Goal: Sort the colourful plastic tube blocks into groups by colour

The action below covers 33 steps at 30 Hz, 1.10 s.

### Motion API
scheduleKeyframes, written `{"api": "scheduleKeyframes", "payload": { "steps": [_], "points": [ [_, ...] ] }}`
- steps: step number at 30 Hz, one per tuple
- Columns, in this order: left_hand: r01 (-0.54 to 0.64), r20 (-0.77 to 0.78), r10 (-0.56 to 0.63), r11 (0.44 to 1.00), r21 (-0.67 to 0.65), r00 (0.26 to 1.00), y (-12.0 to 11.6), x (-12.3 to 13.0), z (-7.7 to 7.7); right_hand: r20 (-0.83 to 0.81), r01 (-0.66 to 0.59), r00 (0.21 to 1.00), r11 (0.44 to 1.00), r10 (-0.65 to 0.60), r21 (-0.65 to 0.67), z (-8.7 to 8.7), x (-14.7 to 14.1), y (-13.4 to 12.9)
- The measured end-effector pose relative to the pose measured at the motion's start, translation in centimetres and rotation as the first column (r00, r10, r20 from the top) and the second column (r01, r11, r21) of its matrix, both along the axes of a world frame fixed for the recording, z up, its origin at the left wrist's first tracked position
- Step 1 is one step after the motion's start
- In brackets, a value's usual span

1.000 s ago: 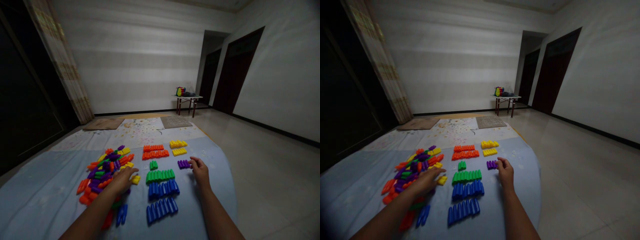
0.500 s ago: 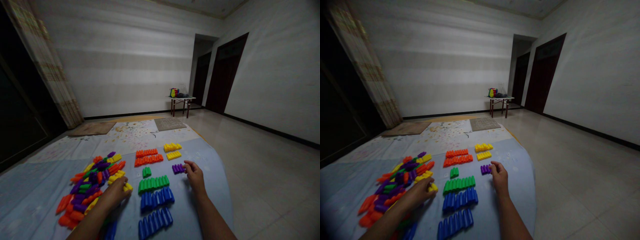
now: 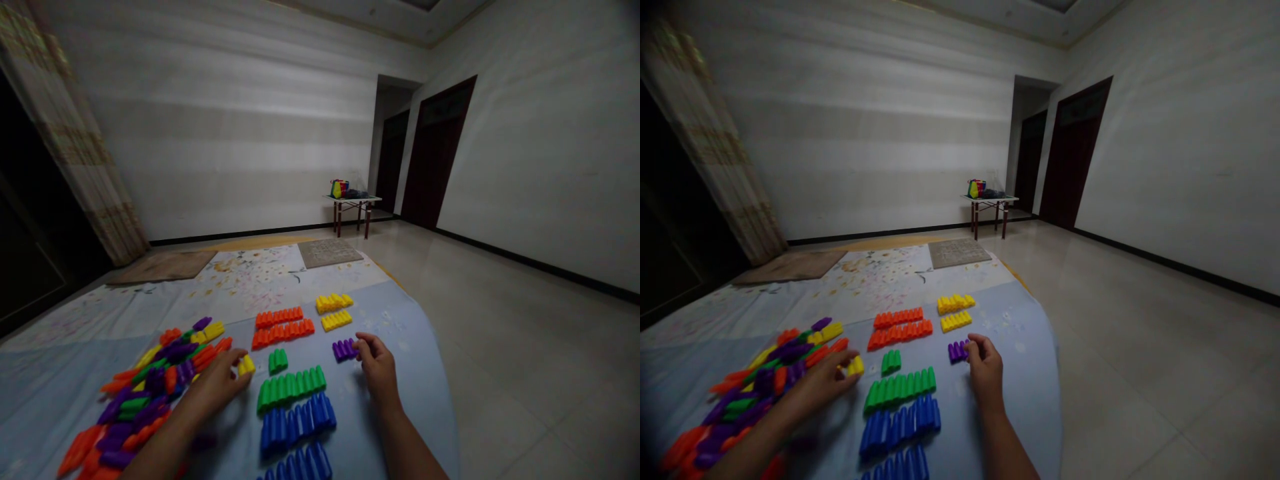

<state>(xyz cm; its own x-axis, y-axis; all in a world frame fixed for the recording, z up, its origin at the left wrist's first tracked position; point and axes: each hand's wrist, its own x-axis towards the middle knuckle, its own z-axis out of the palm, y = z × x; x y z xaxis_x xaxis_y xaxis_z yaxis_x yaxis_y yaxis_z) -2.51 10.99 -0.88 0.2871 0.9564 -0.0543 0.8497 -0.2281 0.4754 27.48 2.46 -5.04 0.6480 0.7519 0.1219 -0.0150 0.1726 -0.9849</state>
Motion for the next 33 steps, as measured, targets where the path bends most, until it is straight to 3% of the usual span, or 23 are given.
{"api": "scheduleKeyframes", "payload": {
  "steps": [5,12,19,26,33],
  "points": [
    [0.119,0.138,-0.129,0.989,0.082,0.982,1.1,6.3,2.2,0.024,0.053,0.998,0.998,-0.052,-0.015,0.1,-0.8,-0.4],
    [0.144,0.109,-0.149,0.988,0.047,0.983,3.7,13.4,1.4,0.112,0.06,0.992,0.998,-0.056,-0.033,-1.1,-2.1,-0.9],
    [0.182,0.063,-0.186,0.982,0.059,0.981,5.3,16.7,1.2,0.213,-0.051,0.976,0.999,0.052,-0.008,-2.3,-2.2,-0.7],
    [0.231,-0.009,-0.231,0.972,0.047,0.973,6.6,18.8,-0.6,0.313,0.068,0.947,0.997,-0.079,0.045,-0.9,-1.8,-0.2],
    [0.226,-0.041,-0.223,0.972,0.062,0.974,7.1,20.0,-1.8,0.332,0.097,0.937,0.994,-0.11,0.054,-0.8,-1.3,0.0]
  ]
}}
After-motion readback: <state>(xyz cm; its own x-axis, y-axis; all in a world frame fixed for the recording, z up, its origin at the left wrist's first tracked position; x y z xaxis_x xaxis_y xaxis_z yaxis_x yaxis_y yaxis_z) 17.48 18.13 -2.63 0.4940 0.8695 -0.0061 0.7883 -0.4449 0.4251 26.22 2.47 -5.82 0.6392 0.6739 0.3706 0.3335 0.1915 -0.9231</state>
